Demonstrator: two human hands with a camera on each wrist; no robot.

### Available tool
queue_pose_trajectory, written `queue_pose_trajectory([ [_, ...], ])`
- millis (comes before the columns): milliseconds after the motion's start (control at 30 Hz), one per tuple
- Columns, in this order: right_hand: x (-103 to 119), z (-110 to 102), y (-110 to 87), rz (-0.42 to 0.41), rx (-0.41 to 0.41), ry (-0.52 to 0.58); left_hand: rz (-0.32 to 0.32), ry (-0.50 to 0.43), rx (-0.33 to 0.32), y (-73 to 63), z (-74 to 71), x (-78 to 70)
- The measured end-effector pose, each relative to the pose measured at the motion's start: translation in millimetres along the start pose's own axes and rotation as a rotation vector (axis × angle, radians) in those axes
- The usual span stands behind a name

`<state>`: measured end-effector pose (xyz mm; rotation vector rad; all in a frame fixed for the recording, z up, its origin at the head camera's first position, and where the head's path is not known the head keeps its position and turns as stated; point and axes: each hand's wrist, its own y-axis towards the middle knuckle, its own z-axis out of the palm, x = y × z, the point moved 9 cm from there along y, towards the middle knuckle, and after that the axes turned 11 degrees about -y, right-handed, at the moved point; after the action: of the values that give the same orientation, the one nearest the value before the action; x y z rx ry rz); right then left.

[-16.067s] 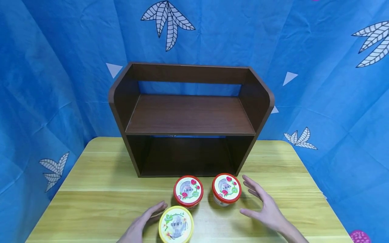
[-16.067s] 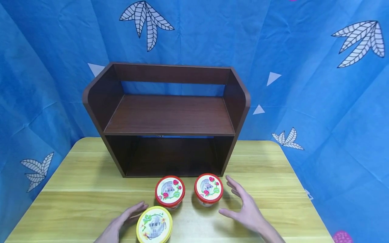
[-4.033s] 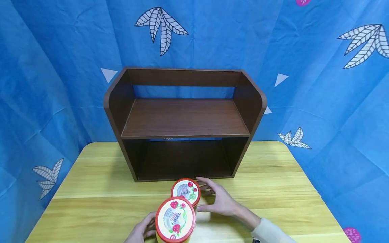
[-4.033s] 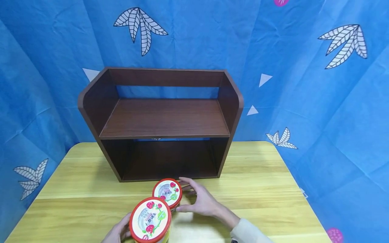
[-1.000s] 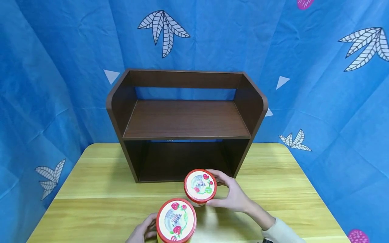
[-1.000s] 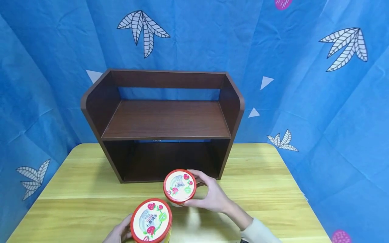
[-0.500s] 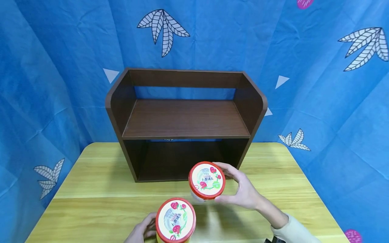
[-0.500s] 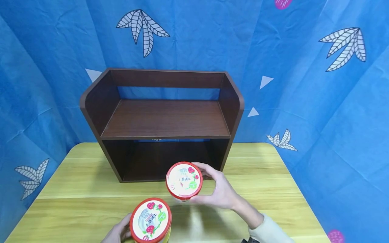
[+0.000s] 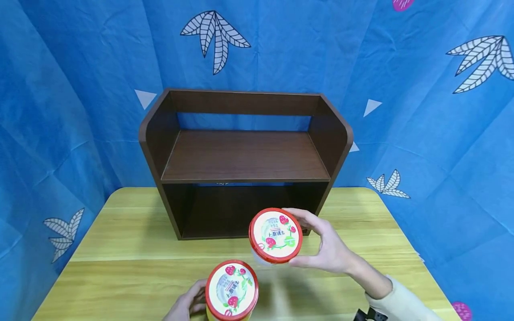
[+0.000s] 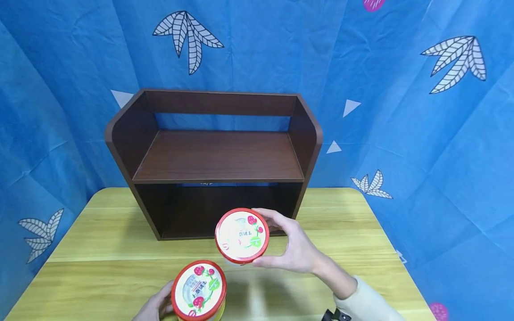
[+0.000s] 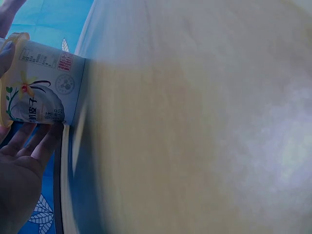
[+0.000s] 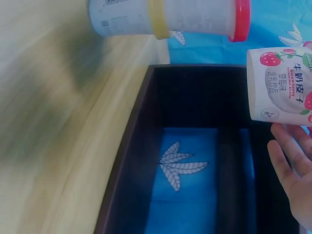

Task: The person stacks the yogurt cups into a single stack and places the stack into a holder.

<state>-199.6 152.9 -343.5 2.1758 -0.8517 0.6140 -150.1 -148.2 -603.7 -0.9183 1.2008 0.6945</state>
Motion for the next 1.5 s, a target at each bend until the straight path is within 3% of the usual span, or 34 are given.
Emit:
queue_pose_trajectory([
  [500,34,-2,8.6,-0.084,0.048,0.041,-0.041,-0.011,0.010,0.7,-1.9,2.2],
  [1000,50,17,13.7,-0.125,0.101,0.089,-0.006,-0.015,0.032,0.0,0.1,1.1],
  [1500,66,39,17.8,-0.253,0.133,0.102,0.000,-0.017,0.041,0.7,0.5,1.1],
])
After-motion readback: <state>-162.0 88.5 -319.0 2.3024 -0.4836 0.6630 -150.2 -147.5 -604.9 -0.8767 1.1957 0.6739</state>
